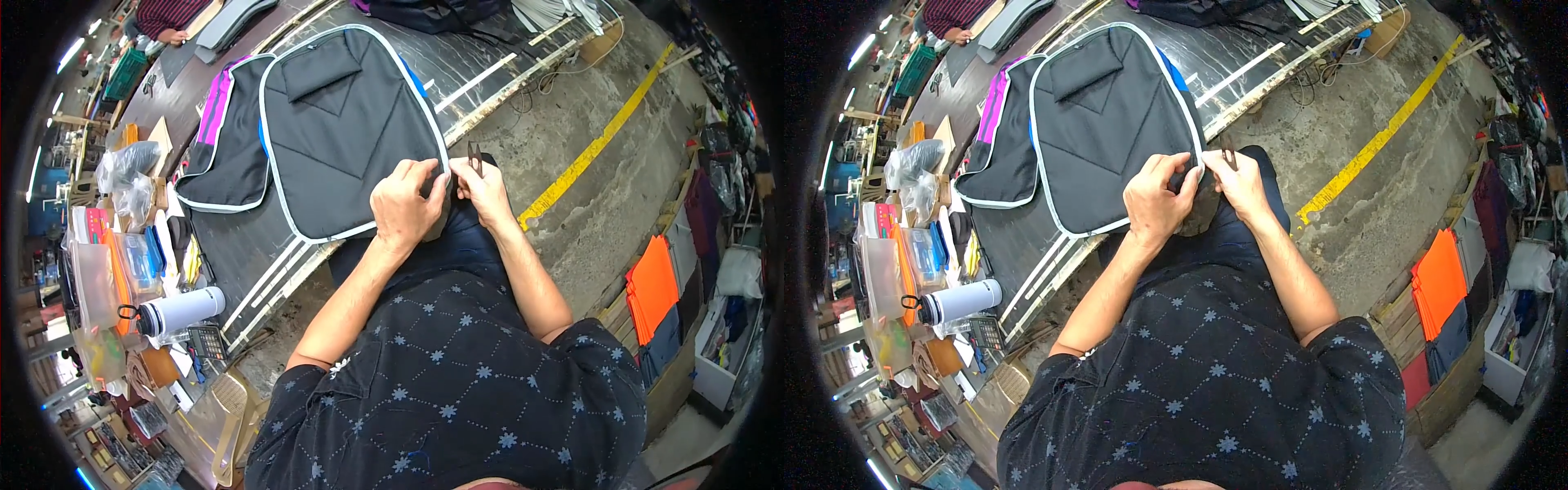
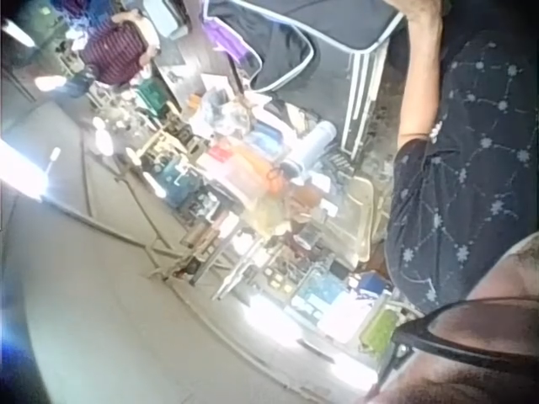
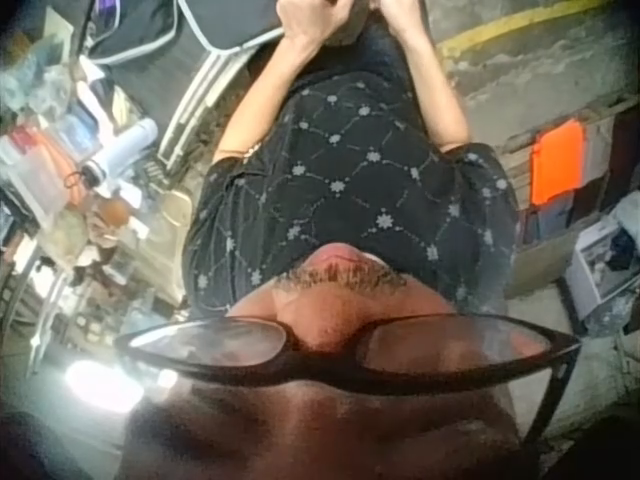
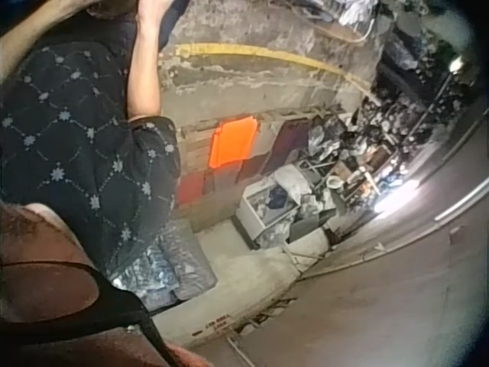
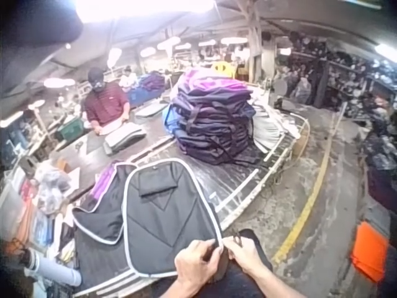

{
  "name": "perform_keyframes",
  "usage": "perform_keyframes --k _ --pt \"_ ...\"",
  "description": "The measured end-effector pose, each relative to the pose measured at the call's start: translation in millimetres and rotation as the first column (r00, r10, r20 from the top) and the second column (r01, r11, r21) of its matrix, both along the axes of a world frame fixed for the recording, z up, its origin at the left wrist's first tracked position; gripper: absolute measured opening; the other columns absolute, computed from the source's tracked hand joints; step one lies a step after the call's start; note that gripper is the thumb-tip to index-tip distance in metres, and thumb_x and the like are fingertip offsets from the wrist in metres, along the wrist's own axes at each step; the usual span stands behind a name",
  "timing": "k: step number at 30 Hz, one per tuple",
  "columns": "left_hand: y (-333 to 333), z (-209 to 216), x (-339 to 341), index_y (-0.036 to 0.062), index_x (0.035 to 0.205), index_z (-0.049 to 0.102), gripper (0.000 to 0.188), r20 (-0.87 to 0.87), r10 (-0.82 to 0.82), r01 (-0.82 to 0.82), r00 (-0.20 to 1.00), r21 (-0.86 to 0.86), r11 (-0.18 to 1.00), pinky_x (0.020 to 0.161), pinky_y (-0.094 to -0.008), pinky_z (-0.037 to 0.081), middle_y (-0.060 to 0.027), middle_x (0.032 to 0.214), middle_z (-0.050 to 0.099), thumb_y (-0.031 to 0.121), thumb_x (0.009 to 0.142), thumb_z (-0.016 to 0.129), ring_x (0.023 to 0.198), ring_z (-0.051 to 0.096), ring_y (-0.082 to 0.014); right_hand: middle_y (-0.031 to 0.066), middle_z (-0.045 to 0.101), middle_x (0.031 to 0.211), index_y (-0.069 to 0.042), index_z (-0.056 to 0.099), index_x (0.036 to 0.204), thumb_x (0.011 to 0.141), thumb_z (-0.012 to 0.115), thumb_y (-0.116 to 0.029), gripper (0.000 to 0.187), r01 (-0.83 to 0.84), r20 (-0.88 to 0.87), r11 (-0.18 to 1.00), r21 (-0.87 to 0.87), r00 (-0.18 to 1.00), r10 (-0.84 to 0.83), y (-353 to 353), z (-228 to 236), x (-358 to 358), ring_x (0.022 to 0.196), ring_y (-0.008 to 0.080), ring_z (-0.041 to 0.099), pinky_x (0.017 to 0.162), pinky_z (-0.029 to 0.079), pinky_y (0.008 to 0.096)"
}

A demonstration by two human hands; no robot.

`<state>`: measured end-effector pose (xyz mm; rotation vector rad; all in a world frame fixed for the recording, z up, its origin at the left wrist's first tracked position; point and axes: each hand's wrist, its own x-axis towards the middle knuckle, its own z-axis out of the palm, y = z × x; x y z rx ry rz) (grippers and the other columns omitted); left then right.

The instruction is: Inspecting and trimming loose threads from backpack components using snips.

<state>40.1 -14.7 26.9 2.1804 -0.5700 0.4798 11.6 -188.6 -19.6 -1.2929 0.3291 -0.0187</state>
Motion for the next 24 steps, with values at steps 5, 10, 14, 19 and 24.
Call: perform_keyframes --k 5,10,14,19,24 --pt "-0.8 -6.0 0.4 0.0099 0.101 0.080 0.017 -0.068 -0.005 0.005 0.998 0.009 1.000 0.059 -0.0361 0.054 -0.0046 0.086 0.074 0.019 0.088 0.088 0.061 0.069 -0.0216 -0.0016 0.073 0.084 -0.002 0.080 0.103 0.103 0.076 -0.024 0.023 0.021 0.064 1.000 -0.021 0.998 -0.020 2.9 -6.0 3.3 0.069 0.0063 0.059 0.063 0.047 0.0243" --pt "0.1 -11.9 3.4 0.0106 0.099 0.081 0.014 -0.004 -0.018 0.019 1.000 0.077 0.997 0.060 -0.0370 0.055 -0.0058 0.083 0.075 0.018 0.088 0.087 0.062 0.069 -0.0237 -0.0018 0.074 0.086 -0.002 0.080 0.103 0.102 0.077 -0.022 0.020 0.030 0.069 0.998 -0.058 0.997 -0.025 3.9 -5.4 -1.1 0.071 0.0062 0.061 0.064 0.048 0.0246" --pt "2.3 -23.6 4.0 0.0049 0.101 0.079 0.015 -0.362 -0.098 0.013 0.927 -0.230 0.973 0.058 -0.0278 0.049 0.0019 0.080 0.072 0.019 0.098 0.082 0.061 0.063 -0.0103 -0.0032 0.072 0.085 -0.001 0.079 0.101 0.102 0.078 -0.019 0.018 0.024 0.075 0.993 -0.120 0.997 -0.016 6.3 1.1 -2.0 0.073 0.0047 0.060 0.066 0.048 0.0244" --pt "10.7 -18.2 7.5 0.0045 0.110 0.075 0.018 -0.601 -0.454 -0.125 0.658 -0.682 0.721 0.059 -0.0197 0.043 0.0075 0.082 0.065 0.022 0.108 0.076 0.064 0.053 -0.0014 -0.0038 0.071 0.089 0.001 0.076 0.106 0.102 0.079 -0.021 0.022 -0.006 0.141 0.962 -0.272 0.989 0.046 3.1 -2.5 -0.9 0.078 0.0031 0.059 0.068 0.048 0.0242" --pt "12.9 -21.8 5.8 0.0053 0.110 0.074 0.016 -0.611 -0.450 -0.132 0.652 -0.675 0.726 0.059 -0.0197 0.043 0.0077 0.083 0.064 0.021 0.109 0.074 0.066 0.053 -0.0015 0.0085 0.075 0.104 -0.002 0.069 0.123 0.102 0.077 -0.019 0.028 0.128 0.257 0.864 -0.487 0.966 0.002 1.0 22.9 -12.2 0.091 0.0183 0.073 0.078 0.057 0.0354"
